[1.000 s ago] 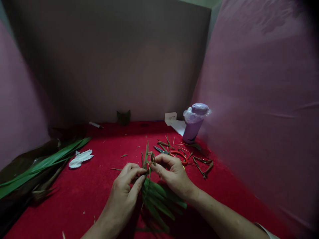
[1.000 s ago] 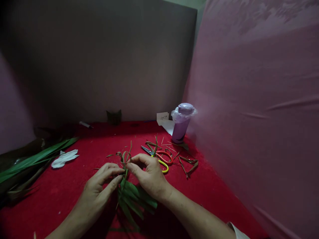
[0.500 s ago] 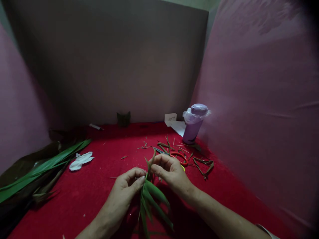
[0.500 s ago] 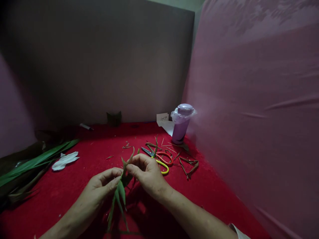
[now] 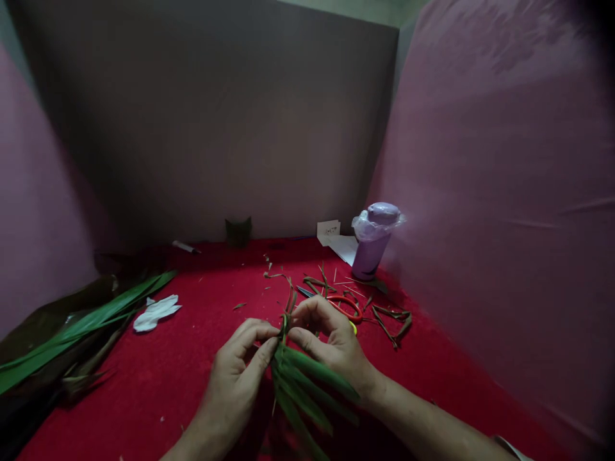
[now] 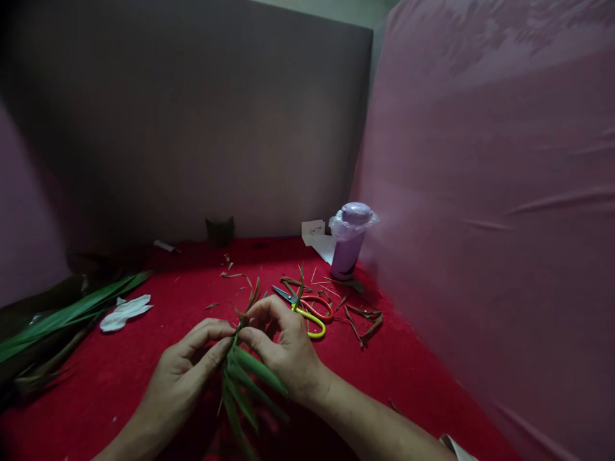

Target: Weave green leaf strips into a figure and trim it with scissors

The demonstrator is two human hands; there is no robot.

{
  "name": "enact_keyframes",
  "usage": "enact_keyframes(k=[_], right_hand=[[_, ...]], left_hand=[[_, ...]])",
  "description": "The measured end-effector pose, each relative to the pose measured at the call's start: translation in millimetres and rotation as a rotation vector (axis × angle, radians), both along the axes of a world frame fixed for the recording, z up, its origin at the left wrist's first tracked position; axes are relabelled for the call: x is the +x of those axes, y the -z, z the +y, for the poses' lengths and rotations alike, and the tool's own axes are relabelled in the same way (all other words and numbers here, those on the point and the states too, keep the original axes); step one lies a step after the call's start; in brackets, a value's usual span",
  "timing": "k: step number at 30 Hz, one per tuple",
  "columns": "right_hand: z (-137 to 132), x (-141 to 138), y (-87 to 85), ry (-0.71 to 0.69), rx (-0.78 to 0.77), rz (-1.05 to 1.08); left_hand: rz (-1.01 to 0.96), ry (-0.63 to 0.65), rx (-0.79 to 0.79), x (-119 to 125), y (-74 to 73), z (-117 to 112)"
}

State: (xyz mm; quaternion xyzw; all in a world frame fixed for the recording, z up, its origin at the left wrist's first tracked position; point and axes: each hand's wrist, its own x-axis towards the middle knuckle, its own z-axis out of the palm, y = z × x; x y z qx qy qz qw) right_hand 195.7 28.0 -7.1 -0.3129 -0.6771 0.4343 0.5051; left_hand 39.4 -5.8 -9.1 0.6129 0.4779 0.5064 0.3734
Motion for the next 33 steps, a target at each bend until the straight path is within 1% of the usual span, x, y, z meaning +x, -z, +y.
enact_keyframes(k=[3,6,9,11,13,16,18,21,27,30,33], right_hand=[[0,0,1.4,-0.002,-0.019,0.022],[2,0,3.2,0.009,-0.075,0.076],[4,0,2.1,-0.039,-0.149,0.149],[5,1,-1.2,-0.061,-0.177,0.153],[6,1,-5.3,-0.064,-0.188,0.141],[5,0,-9.1,-0.032,-0.208,0.156],[6,0,-8.5,-0.01,-0.199,0.154],[7,1,-5.1,-0.015,-0.177,0.149],[11,3,-4.3,-0.023,-0.211,0.148],[13,3,-6.1,-0.012,-0.269,0.212],[16,5,-5.0,-0.056,-0.386,0.332]], left_hand=[[0.132,-0.056,0.136,-1,0.9,-1],[0.22,-0.086,0.238,-3,0.4,-2],[0.289,-0.071,0.32,-4,-0.6,-2],[0.323,-0.049,0.357,-3,-1.1,-2],[0.341,-0.037,0.372,-3,-1.0,-2],[0.354,-0.039,0.375,-3,0.4,-2],[0.363,-0.032,0.379,-3,1.6,-2],[0.376,-0.015,0.379,-5,2.5,-3],[0.395,-0.013,0.361,-4,0.8,-2],[0.403,0.001,0.359,-4,0.7,-2],[0.408,0.021,0.361,-4,0.8,-2]])
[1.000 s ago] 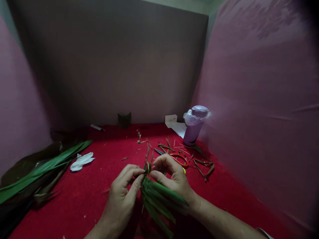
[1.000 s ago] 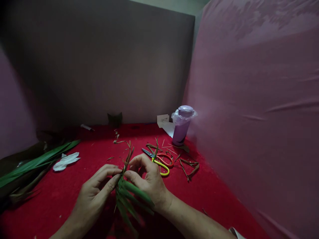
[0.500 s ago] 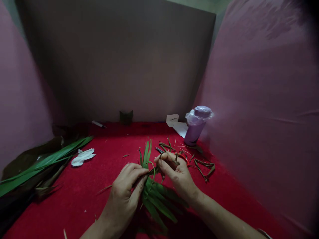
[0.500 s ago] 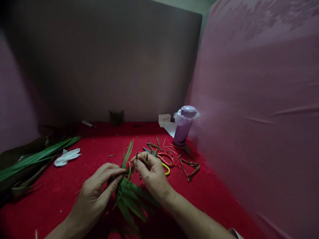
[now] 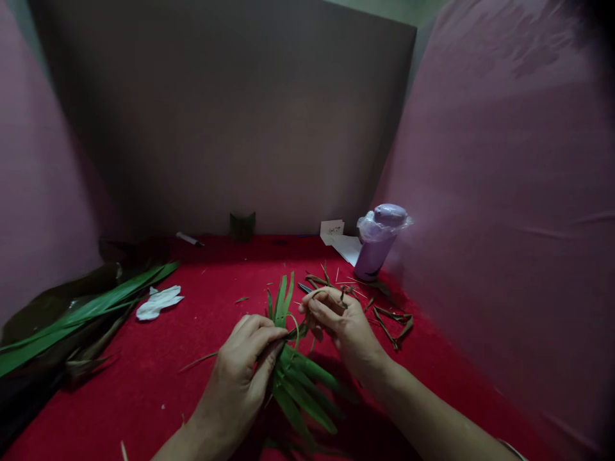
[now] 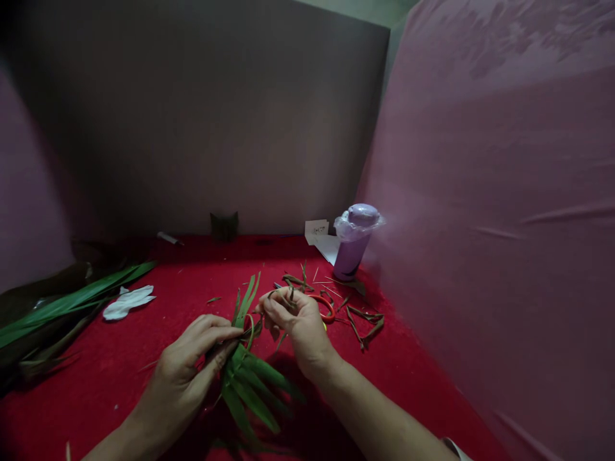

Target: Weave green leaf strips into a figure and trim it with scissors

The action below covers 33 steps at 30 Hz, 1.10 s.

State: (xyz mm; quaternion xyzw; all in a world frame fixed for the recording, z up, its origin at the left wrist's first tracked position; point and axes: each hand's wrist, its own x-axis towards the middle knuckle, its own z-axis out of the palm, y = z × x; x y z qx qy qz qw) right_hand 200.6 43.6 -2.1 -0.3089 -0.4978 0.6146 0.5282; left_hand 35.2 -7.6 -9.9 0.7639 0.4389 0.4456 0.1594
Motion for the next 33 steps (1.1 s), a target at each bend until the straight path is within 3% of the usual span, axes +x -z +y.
enact_keyframes(k=[5,13,20,33], right_hand=[[6,3,5.2,-0.045,-0.035,0.063],[11,6,2.2,0.073,0.076,-0.202],[11,8,-3.7,0.006,0.135,-0.326],[11,9,-4.1,0.079,0.116,-0.505]], left_hand=[[-0.031,0.019,-0.07,0,-1.4,0],[0.042,0.008,0.038,-2,-0.3,0],[0.083,-0.012,0.093,-4,-0.1,1],[0.135,-0.004,0.13,-5,3.4,2]])
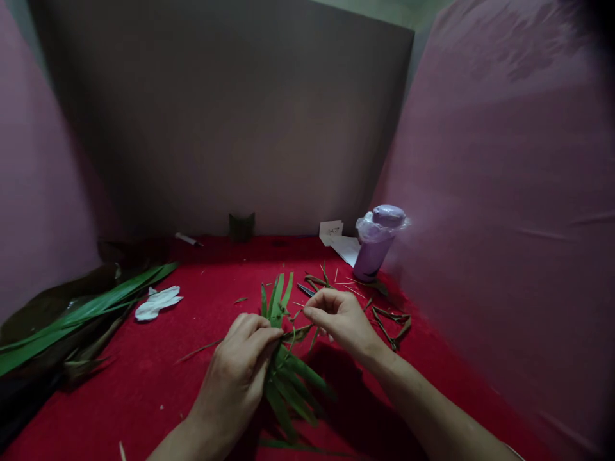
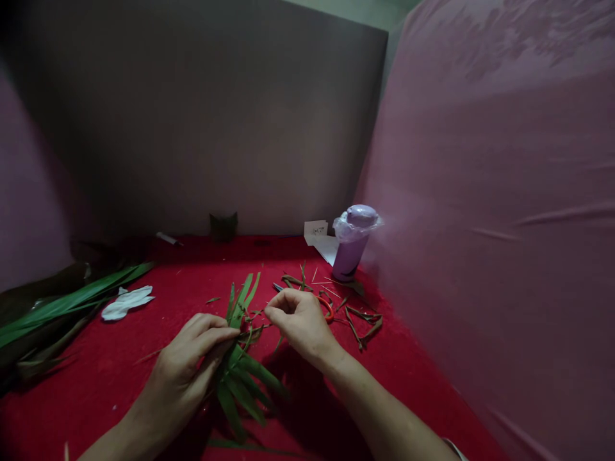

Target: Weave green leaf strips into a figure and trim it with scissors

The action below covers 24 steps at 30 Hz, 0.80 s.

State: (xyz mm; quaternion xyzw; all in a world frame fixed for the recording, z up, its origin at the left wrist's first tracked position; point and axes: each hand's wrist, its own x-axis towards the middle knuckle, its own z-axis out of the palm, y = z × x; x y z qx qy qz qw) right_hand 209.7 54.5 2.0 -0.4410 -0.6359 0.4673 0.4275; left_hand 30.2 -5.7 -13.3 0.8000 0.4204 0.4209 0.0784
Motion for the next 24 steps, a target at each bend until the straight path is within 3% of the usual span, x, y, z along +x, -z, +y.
enact_keyframes(k=[13,19,24], right_hand=[[-4,1,7.0,0.161,0.172,-0.299],[-4,-2,11.9,-0.072,-0.005,-0.09],[1,-3,10.7,-0.146,-0.201,0.104]], left_hand=[[0.035,-0.046,-0.009,-1,5.1,2],[0.029,-0.031,-0.001,-1,4.2,1],[0.014,-0.02,0.004,2,2.2,0]])
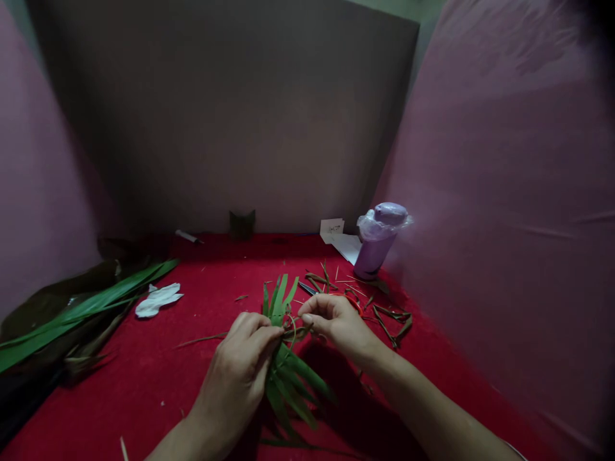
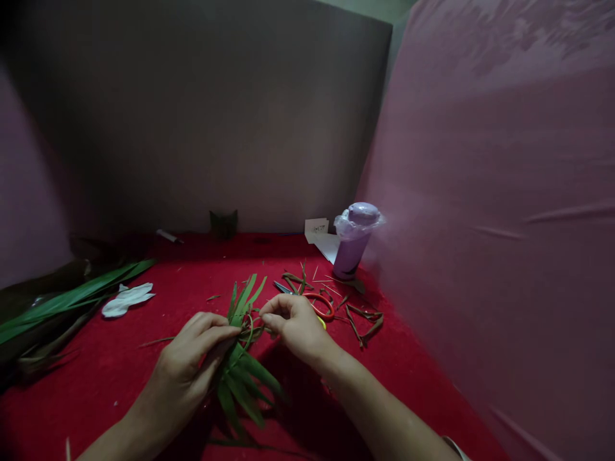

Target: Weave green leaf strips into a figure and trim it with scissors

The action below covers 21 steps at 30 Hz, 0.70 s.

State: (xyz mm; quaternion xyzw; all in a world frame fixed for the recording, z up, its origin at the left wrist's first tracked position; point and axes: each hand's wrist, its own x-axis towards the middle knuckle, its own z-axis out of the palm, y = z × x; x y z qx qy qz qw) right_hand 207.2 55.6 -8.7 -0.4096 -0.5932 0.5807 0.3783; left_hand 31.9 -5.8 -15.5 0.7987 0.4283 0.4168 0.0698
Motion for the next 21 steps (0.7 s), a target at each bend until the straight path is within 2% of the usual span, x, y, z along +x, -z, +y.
enact_keyframes(k=[8,15,21], right_hand=[[1.9,3.0,1.7,-0.115,-0.085,0.003],[-1.4,-1.1,1.8,-0.135,-0.139,0.083],[-2.7,1.4,-0.7,-0.187,-0.15,0.052]], left_hand=[[-0.077,-0.018,-0.095,0.9,-3.0,-0.9],[0.002,0.068,-0.127,-0.8,3.4,-1.9],[0.023,0.104,-0.169,2.6,-1.6,-1.8]])
